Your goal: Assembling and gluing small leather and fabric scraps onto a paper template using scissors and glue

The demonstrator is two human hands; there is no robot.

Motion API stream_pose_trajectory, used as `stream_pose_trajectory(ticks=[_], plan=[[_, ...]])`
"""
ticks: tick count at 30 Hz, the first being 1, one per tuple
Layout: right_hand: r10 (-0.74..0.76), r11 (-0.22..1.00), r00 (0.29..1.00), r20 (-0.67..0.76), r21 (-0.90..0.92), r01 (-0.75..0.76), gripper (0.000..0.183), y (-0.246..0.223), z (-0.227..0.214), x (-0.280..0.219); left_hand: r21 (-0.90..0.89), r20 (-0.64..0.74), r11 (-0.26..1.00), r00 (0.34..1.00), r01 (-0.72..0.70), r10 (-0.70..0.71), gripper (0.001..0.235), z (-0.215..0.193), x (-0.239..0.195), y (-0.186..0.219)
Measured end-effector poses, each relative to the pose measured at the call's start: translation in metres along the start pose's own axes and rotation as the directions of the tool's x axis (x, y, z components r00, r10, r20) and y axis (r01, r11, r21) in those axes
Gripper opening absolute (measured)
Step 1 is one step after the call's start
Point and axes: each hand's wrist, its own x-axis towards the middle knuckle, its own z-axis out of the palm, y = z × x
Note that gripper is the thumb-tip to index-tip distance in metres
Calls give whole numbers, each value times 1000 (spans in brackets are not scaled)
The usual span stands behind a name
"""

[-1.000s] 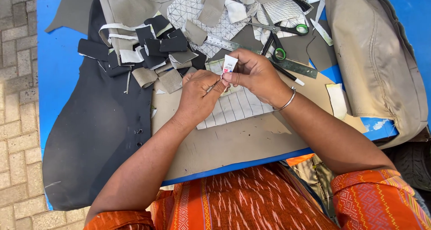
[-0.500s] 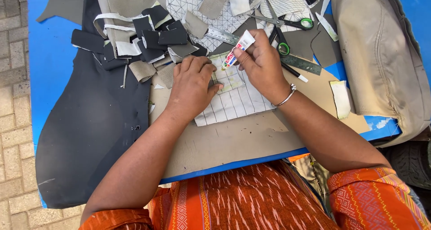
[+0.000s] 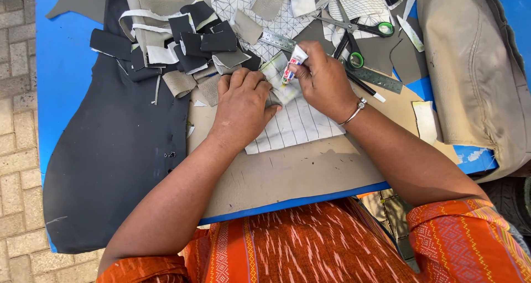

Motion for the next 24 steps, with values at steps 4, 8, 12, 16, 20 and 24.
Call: stream_pose_trajectory(ticks=[4, 8, 12, 16, 20, 24], plan=[[-1, 999, 994, -107, 49, 6, 36, -8, -12, 1, 45, -7, 999, 1000, 6, -6, 53, -11, 2, 7], [10, 997, 995, -101, 82, -2, 32, -13, -15, 0, 46, -29, 999, 999, -12, 14, 59, -15, 2, 10], [-11, 1000, 1000, 23, 13, 11, 33, -16, -5, -1, -8, 189, 999, 981, 47, -45, 61, -24, 2, 14], [-26, 998, 999, -24, -60, 25, 35, 0, -13, 5, 109, -34, 994, 999, -23, 27, 66, -11, -1, 11], [64, 998, 993, -97, 14, -63, 40, -6, -35, 9, 106, -3, 994, 1000, -14, 14, 64, -11, -2, 12], [195, 968, 980, -37, -152, -198, 52, 20, -57, 19, 99, 9, 995, 1000, -13, 12, 62, -10, -3, 13]])
